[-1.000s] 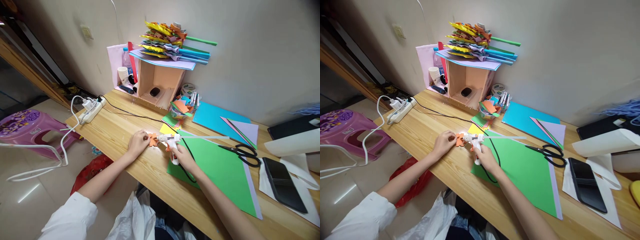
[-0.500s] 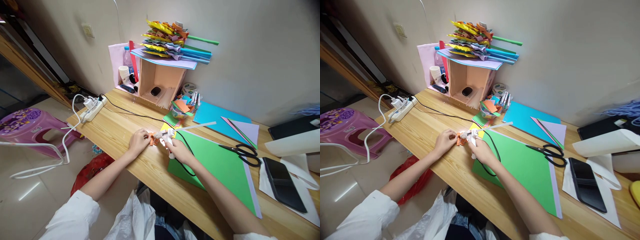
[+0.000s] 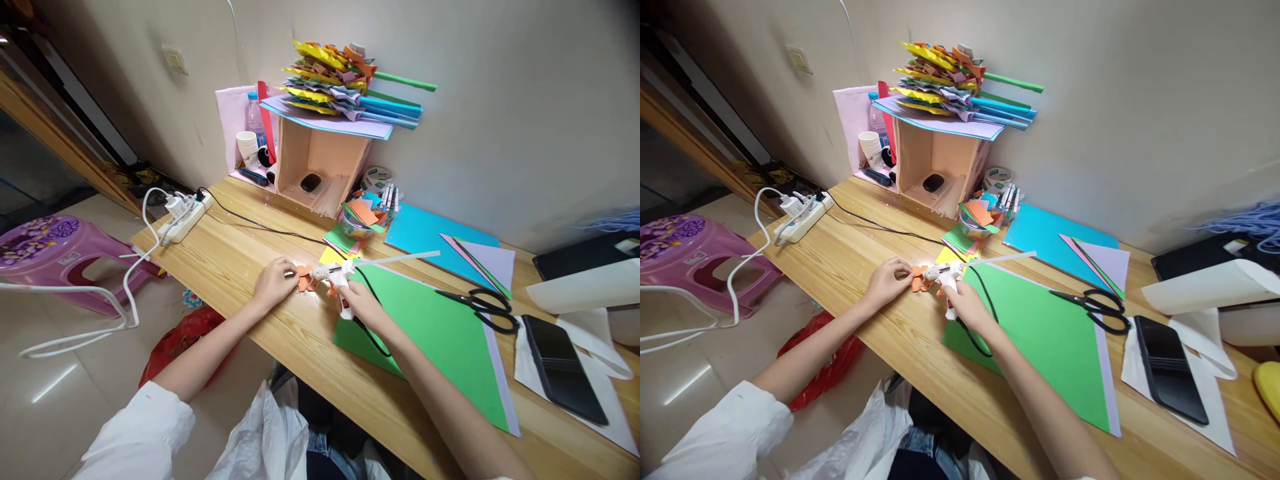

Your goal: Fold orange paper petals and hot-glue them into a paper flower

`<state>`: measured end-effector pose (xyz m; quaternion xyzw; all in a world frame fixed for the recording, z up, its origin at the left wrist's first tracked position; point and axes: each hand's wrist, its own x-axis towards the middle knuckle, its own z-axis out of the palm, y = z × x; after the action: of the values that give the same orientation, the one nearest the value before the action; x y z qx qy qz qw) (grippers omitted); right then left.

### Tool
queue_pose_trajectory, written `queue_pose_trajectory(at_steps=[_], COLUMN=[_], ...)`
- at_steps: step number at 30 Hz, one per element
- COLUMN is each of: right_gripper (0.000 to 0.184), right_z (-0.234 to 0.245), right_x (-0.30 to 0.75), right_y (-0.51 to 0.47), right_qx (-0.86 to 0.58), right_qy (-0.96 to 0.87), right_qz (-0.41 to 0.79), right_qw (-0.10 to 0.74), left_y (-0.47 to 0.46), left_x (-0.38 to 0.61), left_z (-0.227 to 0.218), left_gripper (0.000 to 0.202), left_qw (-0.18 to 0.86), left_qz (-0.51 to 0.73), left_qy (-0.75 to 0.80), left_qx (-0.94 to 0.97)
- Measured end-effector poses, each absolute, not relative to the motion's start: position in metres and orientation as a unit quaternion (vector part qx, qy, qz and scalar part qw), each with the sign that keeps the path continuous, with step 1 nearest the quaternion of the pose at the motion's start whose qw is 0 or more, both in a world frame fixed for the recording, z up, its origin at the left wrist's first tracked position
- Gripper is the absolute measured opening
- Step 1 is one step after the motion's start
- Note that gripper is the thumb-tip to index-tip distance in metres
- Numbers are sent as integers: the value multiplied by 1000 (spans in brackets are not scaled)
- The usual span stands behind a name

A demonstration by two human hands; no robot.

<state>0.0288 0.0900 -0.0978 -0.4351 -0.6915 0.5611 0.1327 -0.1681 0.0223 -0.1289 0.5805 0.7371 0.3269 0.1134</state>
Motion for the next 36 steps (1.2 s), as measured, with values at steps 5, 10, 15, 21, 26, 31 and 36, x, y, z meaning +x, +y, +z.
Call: queue_pose_trajectory(at_steps=[5,10,15,21,26,31,36], right_gripper=[35,41,40,37,40,38,37], right_z=[-111,-121,-127,-129,-131,-132,-132], right_x=[41,52,57,55,56,60,61], right_y=[94,97,95,91,90,89,87], right_qx=[-408,-386,-360,-332,-311,-304,-302], right_qy=[-624,-557,-477,-453,-490,-495,-489], right_qz=[650,709,751,759,747,742,733], right_qw=[147,195,279,329,325,334,363], left_y=[29,34,39,49,53,52,49], left_x=[-171,-169,-171,-180,-181,-178,-176], left_z=[-126,-127,-131,-135,-136,-129,-119], left_gripper=[14,13,8,27,21,21,28], left_qw=[119,121,151,236,300,374,459], left_qz=[302,290,319,332,341,381,450], left_qy=[742,750,737,721,708,688,654], left_qx=[587,582,577,560,541,491,398])
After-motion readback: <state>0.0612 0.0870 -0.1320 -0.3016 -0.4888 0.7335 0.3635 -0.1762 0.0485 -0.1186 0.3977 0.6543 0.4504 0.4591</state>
